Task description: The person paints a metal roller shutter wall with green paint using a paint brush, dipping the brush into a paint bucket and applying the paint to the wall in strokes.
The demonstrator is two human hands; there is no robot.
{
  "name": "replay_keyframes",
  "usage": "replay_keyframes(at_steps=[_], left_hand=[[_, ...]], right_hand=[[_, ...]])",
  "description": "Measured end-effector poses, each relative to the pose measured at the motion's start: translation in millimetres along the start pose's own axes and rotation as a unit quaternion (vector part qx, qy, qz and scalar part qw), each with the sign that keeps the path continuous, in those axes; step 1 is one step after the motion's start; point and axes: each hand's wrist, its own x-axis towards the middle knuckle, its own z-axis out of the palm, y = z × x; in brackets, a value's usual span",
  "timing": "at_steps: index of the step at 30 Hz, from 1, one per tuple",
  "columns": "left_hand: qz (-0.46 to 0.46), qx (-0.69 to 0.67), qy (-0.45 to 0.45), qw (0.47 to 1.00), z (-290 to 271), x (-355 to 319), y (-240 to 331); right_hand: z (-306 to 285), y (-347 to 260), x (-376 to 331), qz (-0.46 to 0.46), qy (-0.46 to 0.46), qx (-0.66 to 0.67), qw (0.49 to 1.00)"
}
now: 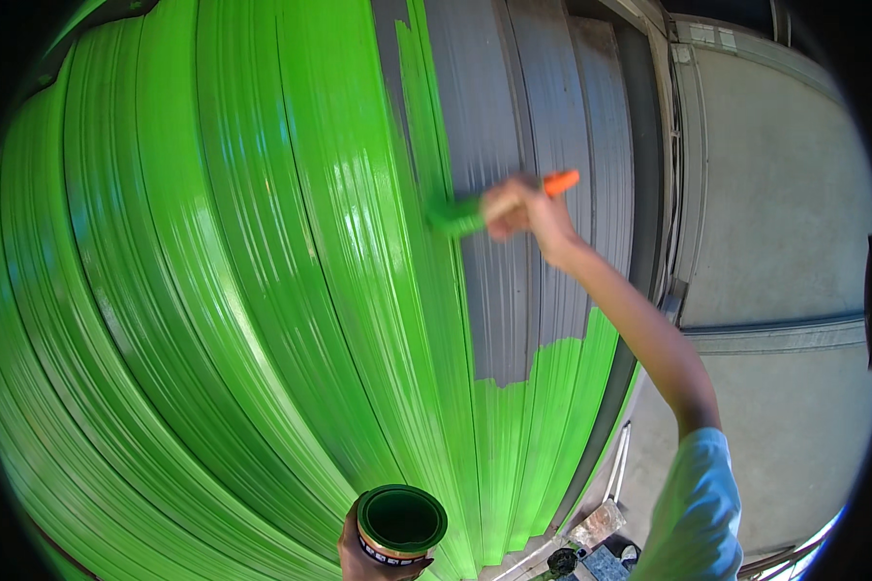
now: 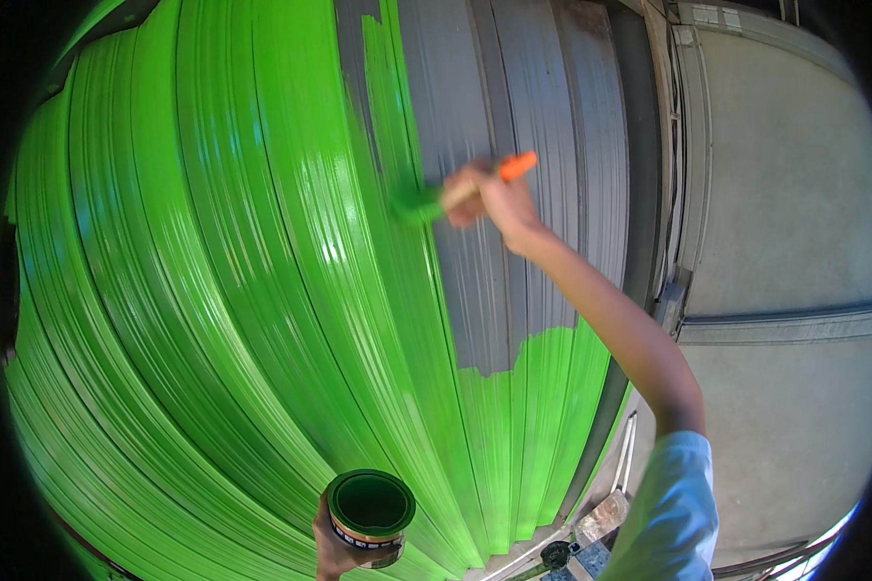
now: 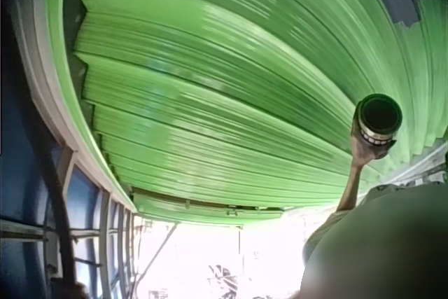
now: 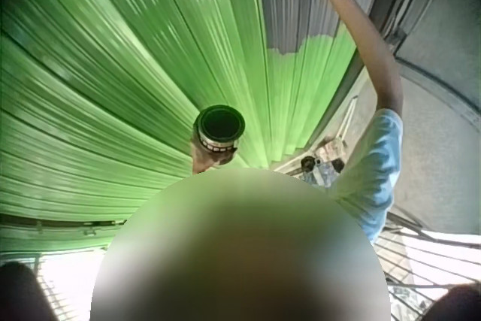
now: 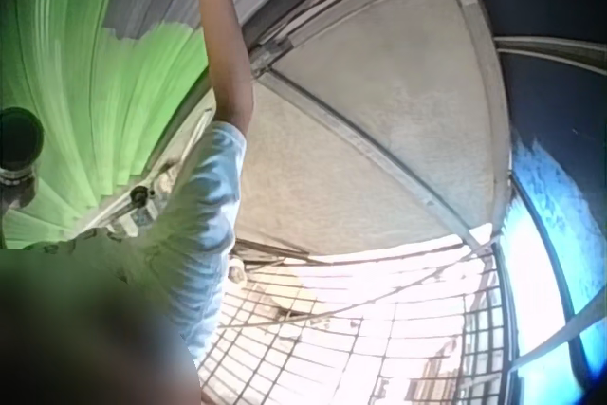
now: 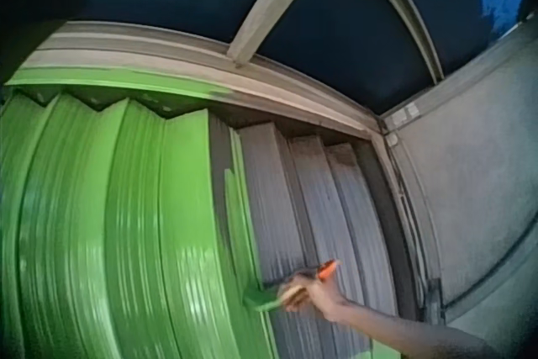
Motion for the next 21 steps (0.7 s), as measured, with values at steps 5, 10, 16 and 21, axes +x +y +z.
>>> replay_keyframes(at_steps=[5,10,16,21], left_hand=[[-0.012,0.015,-0.014,1.0,5.6,8.7,11.9],[-0.01,-0.033,-0.062,0.997,12.1,6.0,13.5],[-0.029,-0.126,-0.026,0.991,12.3,2.5,18.3],[0.025,-0.074,-0.031,0.996,4.9,-2.1,7.6]], right_hand=[[13.2,-27.2,8.1,-0.002,0.03,-0.028,0.999],[27.3,-116.3,109.4,-0.268,0.105,0.137,0.948],[45.7,-82.5,90.7,-0.219,0.066,0.081,0.97],[9.8,5.3,-3.6,-0.058,-0.029,0.027,0.998]])
